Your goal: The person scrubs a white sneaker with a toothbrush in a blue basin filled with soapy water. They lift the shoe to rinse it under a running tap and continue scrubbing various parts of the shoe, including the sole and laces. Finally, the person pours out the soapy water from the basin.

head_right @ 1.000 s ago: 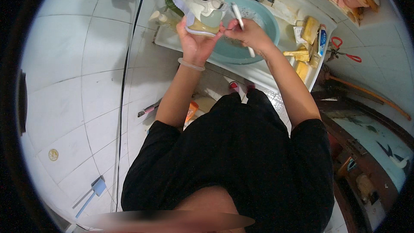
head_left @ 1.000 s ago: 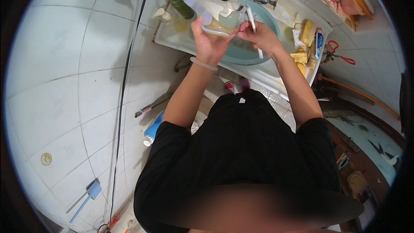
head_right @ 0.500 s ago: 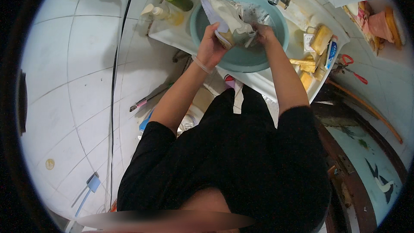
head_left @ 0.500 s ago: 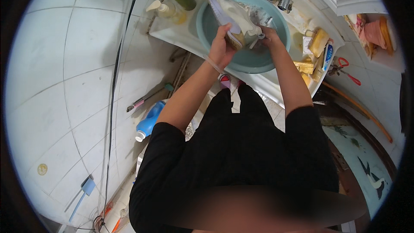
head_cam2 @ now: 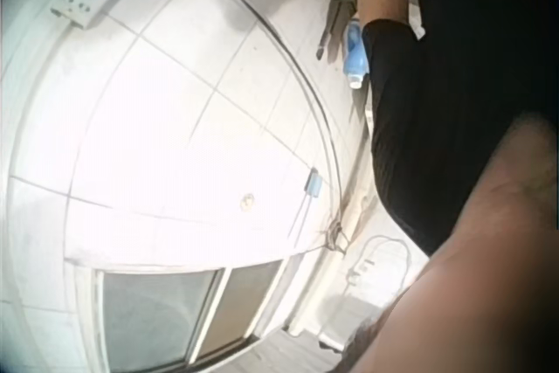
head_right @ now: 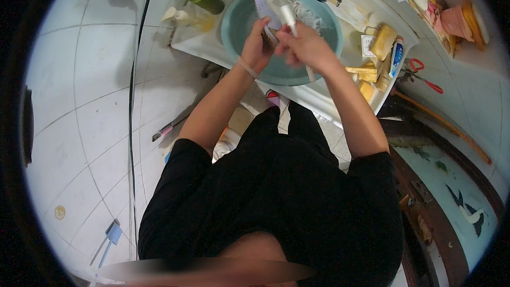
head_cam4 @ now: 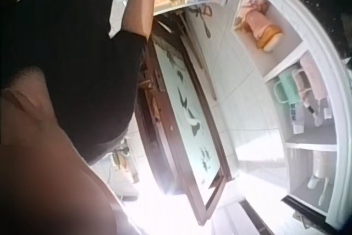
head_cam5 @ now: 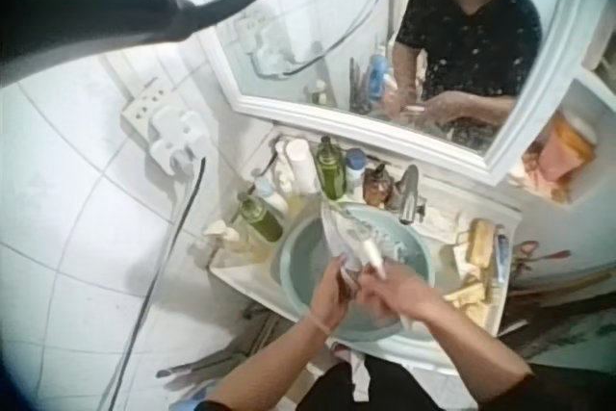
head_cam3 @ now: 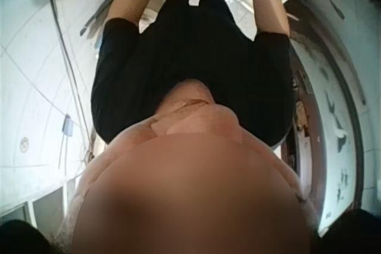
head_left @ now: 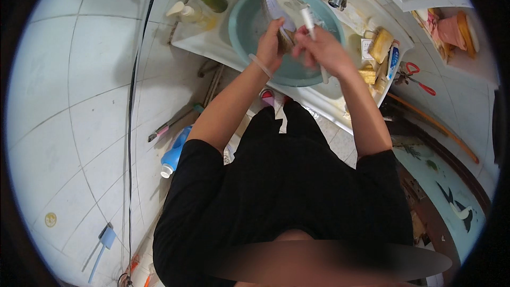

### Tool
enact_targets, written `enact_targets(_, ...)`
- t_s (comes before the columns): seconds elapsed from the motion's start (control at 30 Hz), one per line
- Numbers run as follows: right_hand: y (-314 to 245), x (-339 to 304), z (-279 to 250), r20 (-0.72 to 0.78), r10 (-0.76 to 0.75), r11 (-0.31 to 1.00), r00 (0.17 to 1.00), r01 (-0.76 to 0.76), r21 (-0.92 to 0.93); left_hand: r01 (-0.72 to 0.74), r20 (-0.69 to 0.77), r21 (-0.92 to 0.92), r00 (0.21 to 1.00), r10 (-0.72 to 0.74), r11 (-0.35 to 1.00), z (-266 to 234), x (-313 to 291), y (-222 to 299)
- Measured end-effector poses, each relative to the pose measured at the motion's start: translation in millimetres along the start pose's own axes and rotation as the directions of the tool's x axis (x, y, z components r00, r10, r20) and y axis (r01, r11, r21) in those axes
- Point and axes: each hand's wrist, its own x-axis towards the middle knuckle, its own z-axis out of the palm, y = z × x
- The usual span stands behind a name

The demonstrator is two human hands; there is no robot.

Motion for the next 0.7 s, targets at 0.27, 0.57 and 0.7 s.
enact_targets(0.27, 18, -38, 17, -0.321, -0.464, 0.552, 0.826, -0.014, -0.834, -0.219, 0.001, 0.104, 0.975, 0.220, 0.970, 13, 1, -1)
enact_targets(0.57, 1, -51, 29, -0.365, -0.523, 0.485, 0.771, -0.083, -0.871, -0.423, -0.063, 0.286, 0.887, 0.457, 0.860, 45, -24, 8)
enact_targets(0.7, -2, -58, 33, -0.357, -0.509, 0.470, 0.783, -0.094, -0.878, -0.486, -0.048, 0.321, 0.849, 0.527, 0.813, 52, -33, 10)
